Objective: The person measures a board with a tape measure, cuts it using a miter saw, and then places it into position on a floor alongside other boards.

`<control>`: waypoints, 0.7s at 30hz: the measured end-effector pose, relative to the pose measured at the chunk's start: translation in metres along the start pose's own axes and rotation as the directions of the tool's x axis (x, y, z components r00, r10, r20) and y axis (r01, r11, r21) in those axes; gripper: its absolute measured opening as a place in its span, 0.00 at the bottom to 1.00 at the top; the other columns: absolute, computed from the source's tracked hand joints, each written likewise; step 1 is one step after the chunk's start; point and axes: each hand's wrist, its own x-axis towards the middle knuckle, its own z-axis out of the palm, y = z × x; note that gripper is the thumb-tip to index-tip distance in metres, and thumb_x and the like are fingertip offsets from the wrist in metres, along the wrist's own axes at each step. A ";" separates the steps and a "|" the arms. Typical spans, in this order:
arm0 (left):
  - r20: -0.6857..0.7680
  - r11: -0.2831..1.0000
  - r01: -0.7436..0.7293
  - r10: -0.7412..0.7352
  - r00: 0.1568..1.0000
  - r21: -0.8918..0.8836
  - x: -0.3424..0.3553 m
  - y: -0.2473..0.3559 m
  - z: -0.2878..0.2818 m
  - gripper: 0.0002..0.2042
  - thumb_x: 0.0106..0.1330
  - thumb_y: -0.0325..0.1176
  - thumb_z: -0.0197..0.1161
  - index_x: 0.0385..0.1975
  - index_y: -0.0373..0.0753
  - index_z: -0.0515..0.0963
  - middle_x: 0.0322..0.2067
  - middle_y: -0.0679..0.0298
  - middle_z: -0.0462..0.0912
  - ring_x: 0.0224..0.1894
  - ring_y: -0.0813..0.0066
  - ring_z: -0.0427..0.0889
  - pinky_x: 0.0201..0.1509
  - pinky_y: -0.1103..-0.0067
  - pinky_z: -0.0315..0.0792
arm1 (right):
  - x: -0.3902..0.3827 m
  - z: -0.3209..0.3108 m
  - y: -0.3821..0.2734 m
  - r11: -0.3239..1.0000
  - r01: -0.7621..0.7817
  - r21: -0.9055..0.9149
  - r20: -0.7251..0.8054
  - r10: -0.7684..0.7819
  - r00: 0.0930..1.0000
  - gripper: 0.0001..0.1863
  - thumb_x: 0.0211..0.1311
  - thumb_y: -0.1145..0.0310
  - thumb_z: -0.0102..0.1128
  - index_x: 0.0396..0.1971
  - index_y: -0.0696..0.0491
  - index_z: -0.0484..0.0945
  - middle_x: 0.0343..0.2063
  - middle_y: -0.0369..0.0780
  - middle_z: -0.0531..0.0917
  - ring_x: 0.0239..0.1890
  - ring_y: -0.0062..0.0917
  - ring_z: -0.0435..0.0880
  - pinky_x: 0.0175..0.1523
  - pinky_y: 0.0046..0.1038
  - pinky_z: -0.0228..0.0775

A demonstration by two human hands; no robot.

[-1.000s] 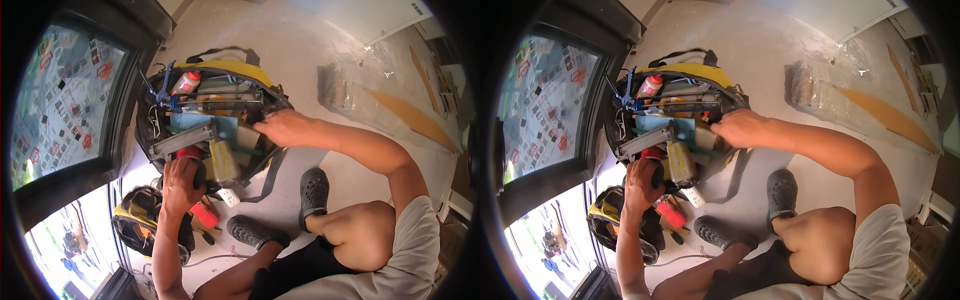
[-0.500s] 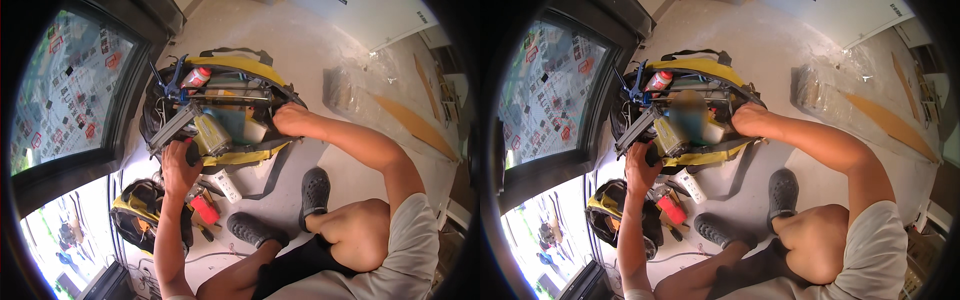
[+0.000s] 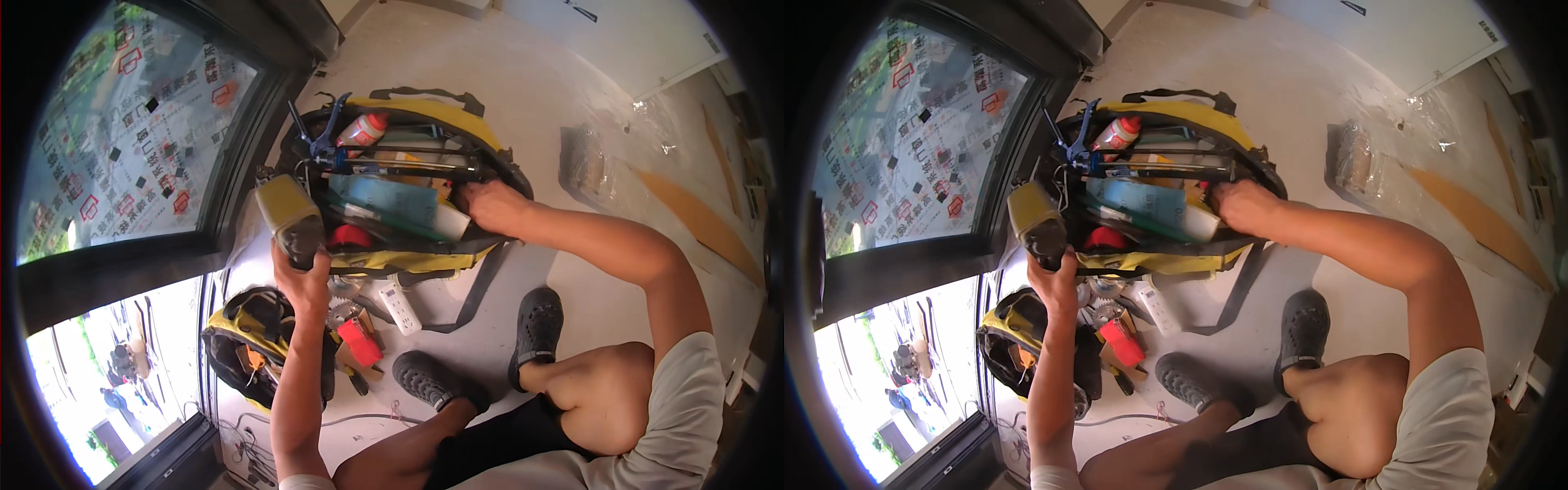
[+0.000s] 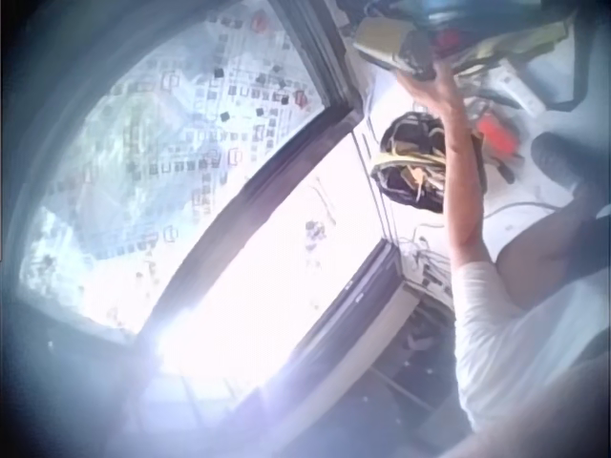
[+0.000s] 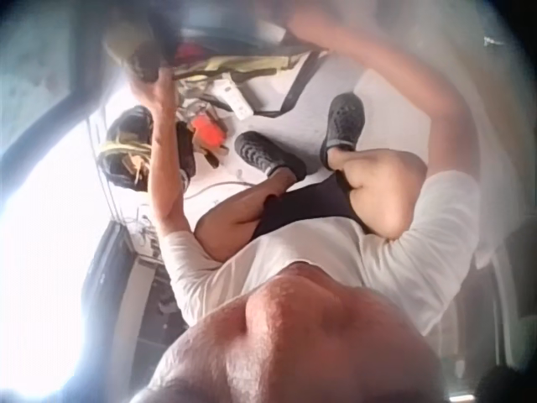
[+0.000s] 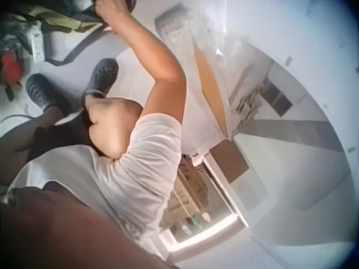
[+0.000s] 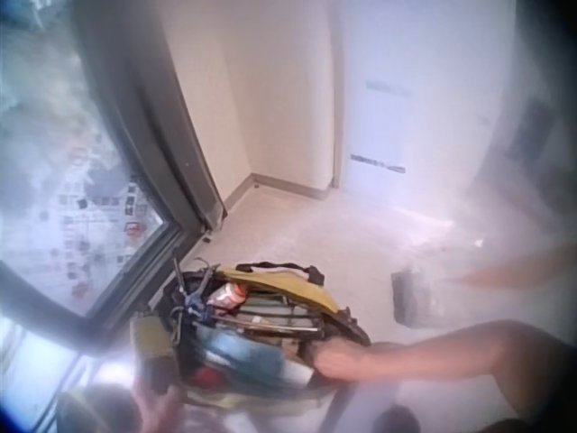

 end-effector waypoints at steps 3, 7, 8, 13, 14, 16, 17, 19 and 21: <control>-0.073 0.988 0.100 -0.109 0.991 -0.119 -0.010 0.004 -0.008 0.15 0.54 0.26 0.65 0.43 0.32 0.77 0.35 0.63 0.80 0.36 0.77 0.75 0.46 0.79 0.70 | 0.011 0.012 0.007 0.998 -0.063 -0.013 0.099 0.064 0.993 0.16 0.55 0.70 0.55 0.42 0.61 0.79 0.38 0.47 0.83 0.40 0.37 0.84 0.39 0.34 0.79; -0.145 0.941 0.194 -0.241 0.960 -0.278 -0.027 -0.003 -0.033 0.11 0.59 0.28 0.67 0.40 0.30 0.79 0.31 0.67 0.81 0.33 0.82 0.74 0.41 0.82 0.68 | 0.025 0.005 0.000 0.959 -0.226 0.173 0.142 0.203 0.969 0.16 0.62 0.68 0.51 0.46 0.61 0.74 0.33 0.50 0.84 0.33 0.44 0.85 0.37 0.41 0.78; -0.163 0.926 0.199 -0.262 0.951 -0.322 -0.033 -0.005 -0.039 0.11 0.59 0.28 0.67 0.39 0.30 0.79 0.30 0.68 0.81 0.32 0.82 0.74 0.39 0.82 0.68 | 0.027 0.001 -0.002 0.913 -0.285 0.292 0.100 0.268 0.958 0.14 0.62 0.68 0.51 0.42 0.62 0.73 0.28 0.51 0.84 0.30 0.46 0.85 0.35 0.43 0.78; -0.039 0.903 0.342 -0.364 0.931 -0.259 -0.071 -0.003 -0.061 0.10 0.61 0.26 0.67 0.40 0.32 0.78 0.34 0.69 0.80 0.36 0.82 0.75 0.46 0.82 0.69 | 0.024 0.009 0.008 0.954 -0.235 0.187 0.161 0.206 0.965 0.14 0.64 0.68 0.49 0.43 0.62 0.73 0.29 0.53 0.84 0.31 0.46 0.86 0.36 0.42 0.79; -0.043 0.901 0.347 -0.370 0.928 -0.260 -0.075 -0.004 -0.063 0.10 0.61 0.26 0.67 0.40 0.32 0.78 0.34 0.69 0.80 0.36 0.82 0.75 0.46 0.82 0.69 | 0.023 0.010 0.012 0.955 -0.229 0.187 0.165 0.199 0.966 0.14 0.64 0.68 0.49 0.43 0.62 0.73 0.29 0.53 0.84 0.31 0.46 0.86 0.36 0.42 0.79; 0.029 0.892 0.361 -0.368 0.930 -0.271 -0.085 -0.004 -0.065 0.11 0.61 0.26 0.67 0.42 0.30 0.78 0.36 0.67 0.80 0.38 0.81 0.76 0.48 0.82 0.69 | 0.019 0.005 0.015 0.998 0.062 -0.030 0.092 -0.059 0.994 0.13 0.60 0.69 0.52 0.41 0.62 0.75 0.32 0.51 0.84 0.32 0.42 0.85 0.36 0.41 0.80; 0.059 0.898 0.355 -0.352 0.934 -0.261 -0.085 -0.003 -0.067 0.12 0.61 0.26 0.67 0.42 0.29 0.78 0.37 0.66 0.81 0.39 0.81 0.76 0.49 0.82 0.69 | 0.015 0.004 0.014 0.975 0.151 -0.160 0.005 -0.152 0.988 0.14 0.56 0.69 0.54 0.40 0.61 0.77 0.34 0.48 0.83 0.34 0.37 0.85 0.35 0.37 0.79; 0.073 0.895 0.364 -0.357 0.931 -0.258 -0.084 -0.004 -0.067 0.10 0.60 0.25 0.67 0.39 0.29 0.79 0.35 0.67 0.81 0.36 0.82 0.76 0.43 0.82 0.70 | 0.012 -0.004 0.018 0.963 0.202 -0.178 0.031 -0.200 0.979 0.15 0.56 0.69 0.54 0.41 0.61 0.77 0.34 0.47 0.84 0.35 0.36 0.85 0.35 0.36 0.79; 0.140 0.913 0.380 -0.361 0.922 -0.145 -0.082 -0.019 -0.075 0.12 0.56 0.23 0.67 0.40 0.31 0.79 0.33 0.66 0.82 0.33 0.80 0.76 0.38 0.81 0.72 | 0.011 -0.015 0.018 0.944 0.246 -0.220 0.054 -0.240 0.969 0.16 0.57 0.69 0.54 0.43 0.61 0.78 0.34 0.44 0.84 0.35 0.34 0.85 0.35 0.33 0.78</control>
